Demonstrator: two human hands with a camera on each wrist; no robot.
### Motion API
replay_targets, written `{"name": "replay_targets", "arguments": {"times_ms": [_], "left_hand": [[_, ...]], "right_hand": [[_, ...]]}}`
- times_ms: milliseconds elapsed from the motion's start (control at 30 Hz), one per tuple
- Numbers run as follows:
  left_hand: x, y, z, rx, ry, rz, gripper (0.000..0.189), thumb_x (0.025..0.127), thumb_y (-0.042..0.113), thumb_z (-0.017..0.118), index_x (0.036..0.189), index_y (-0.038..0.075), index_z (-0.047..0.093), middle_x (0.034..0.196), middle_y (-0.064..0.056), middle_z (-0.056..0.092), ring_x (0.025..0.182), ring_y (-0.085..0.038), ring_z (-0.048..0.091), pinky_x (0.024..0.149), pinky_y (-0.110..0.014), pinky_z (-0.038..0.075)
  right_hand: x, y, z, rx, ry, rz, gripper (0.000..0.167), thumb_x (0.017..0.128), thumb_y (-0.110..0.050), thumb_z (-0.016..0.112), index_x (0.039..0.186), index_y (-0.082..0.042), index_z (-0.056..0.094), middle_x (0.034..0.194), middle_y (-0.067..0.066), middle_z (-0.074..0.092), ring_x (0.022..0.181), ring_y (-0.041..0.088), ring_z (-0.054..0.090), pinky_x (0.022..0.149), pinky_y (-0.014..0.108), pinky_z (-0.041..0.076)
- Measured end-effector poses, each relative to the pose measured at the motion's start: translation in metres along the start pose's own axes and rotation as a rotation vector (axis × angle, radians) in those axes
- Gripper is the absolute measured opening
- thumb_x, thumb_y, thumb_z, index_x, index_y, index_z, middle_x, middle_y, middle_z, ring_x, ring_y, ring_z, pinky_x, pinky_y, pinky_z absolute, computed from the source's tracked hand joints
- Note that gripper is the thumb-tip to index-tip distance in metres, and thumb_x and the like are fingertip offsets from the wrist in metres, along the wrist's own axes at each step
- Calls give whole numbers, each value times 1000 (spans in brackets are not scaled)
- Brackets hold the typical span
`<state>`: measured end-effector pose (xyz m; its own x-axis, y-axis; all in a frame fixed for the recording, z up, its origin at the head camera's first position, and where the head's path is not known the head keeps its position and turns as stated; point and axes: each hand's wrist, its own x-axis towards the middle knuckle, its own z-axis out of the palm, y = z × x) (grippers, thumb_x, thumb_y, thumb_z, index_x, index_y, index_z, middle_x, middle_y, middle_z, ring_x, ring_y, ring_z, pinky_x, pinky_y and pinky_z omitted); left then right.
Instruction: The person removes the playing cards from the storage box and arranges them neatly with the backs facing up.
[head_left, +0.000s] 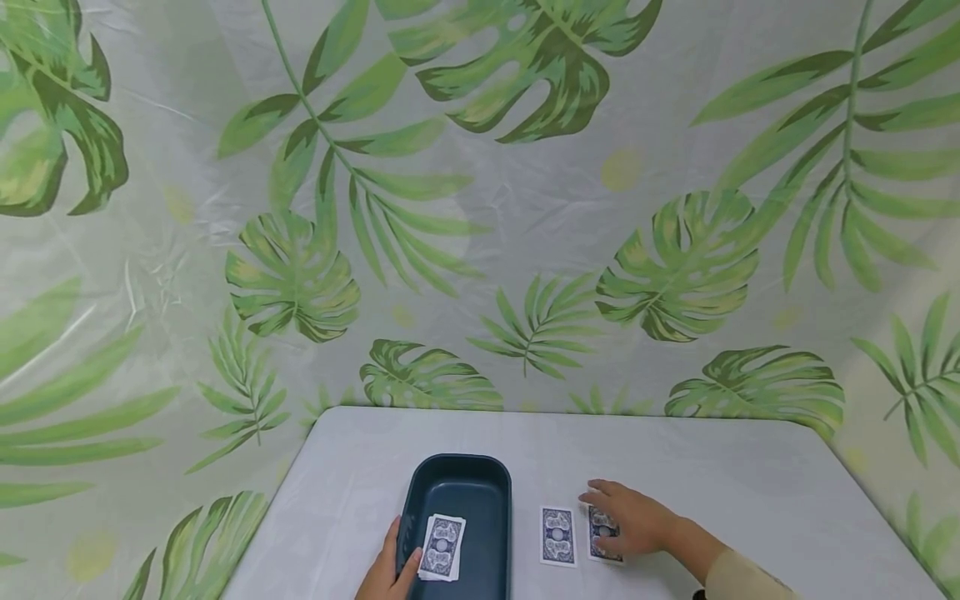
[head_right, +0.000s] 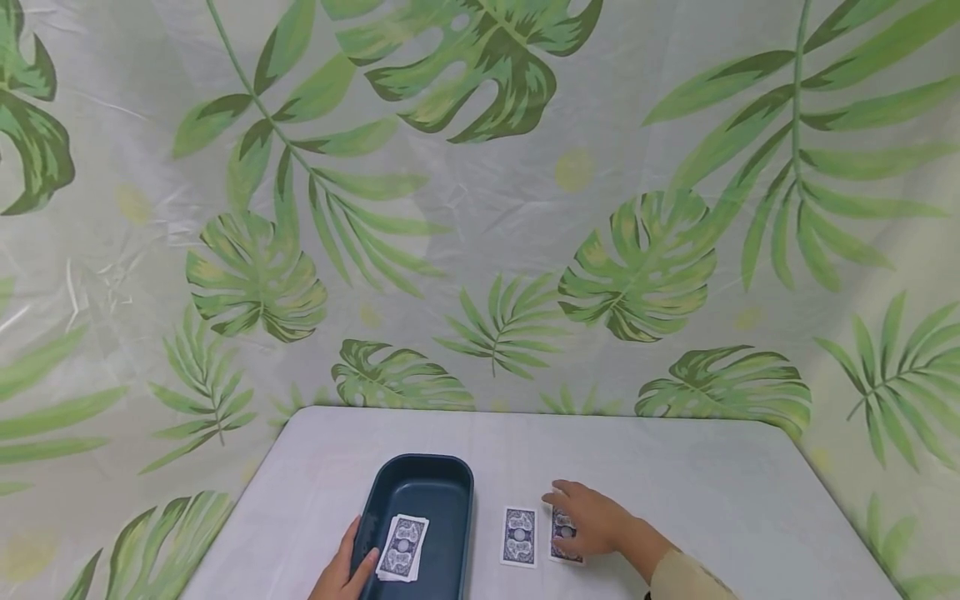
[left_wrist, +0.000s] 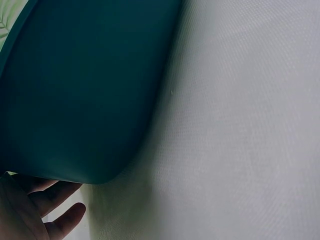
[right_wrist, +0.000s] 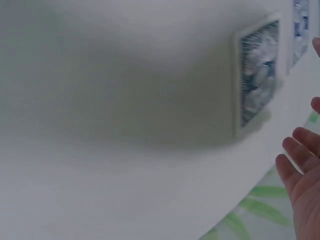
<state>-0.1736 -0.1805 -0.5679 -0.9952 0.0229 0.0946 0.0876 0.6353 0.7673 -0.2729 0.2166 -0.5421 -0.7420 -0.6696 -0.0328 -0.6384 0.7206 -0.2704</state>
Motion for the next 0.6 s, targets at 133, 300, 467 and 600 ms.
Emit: {"name": "replay_targets", "arguments": {"times_ms": [133, 300, 467, 600], "left_hand": [[0, 0, -1, 3, 2, 8, 64, 92, 28, 53, 134, -12, 26, 127, -37, 40, 112, -50, 44, 87, -60, 36], [0, 0, -1, 10, 5, 21, 64, 92, 28, 53, 134, -12, 26, 126, -36, 42, 111, -49, 45, 87, -60, 37], [-1, -2, 1, 12, 21, 34, 64, 92, 28, 54, 134, -12, 27, 125, -36, 43, 109, -48, 47, 85, -59, 38], [-1, -1, 1, 15, 26, 29, 64, 92, 28, 54, 134, -11, 27, 125, -36, 43, 109, -49, 47, 85, -59, 38]], "right_hand": [[14, -11, -12, 4, 72, -29, 58, 82, -45, 63, 126, -8, 53, 126, 15, 50, 114, 33, 48, 91, 50, 40], [35, -29, -21, 25, 113, -51, 54, 83, -44, 62, 126, -11, 54, 121, 6, 53, 111, 25, 51, 90, 45, 41], [55, -53, -29, 43, 124, -79, 54, 85, -47, 59, 127, -14, 53, 123, 4, 53, 113, 22, 49, 92, 43, 41], [71, -74, -36, 58, 123, -116, 56, 85, -46, 60, 128, -12, 52, 124, 4, 52, 114, 22, 49, 93, 42, 40]]}}
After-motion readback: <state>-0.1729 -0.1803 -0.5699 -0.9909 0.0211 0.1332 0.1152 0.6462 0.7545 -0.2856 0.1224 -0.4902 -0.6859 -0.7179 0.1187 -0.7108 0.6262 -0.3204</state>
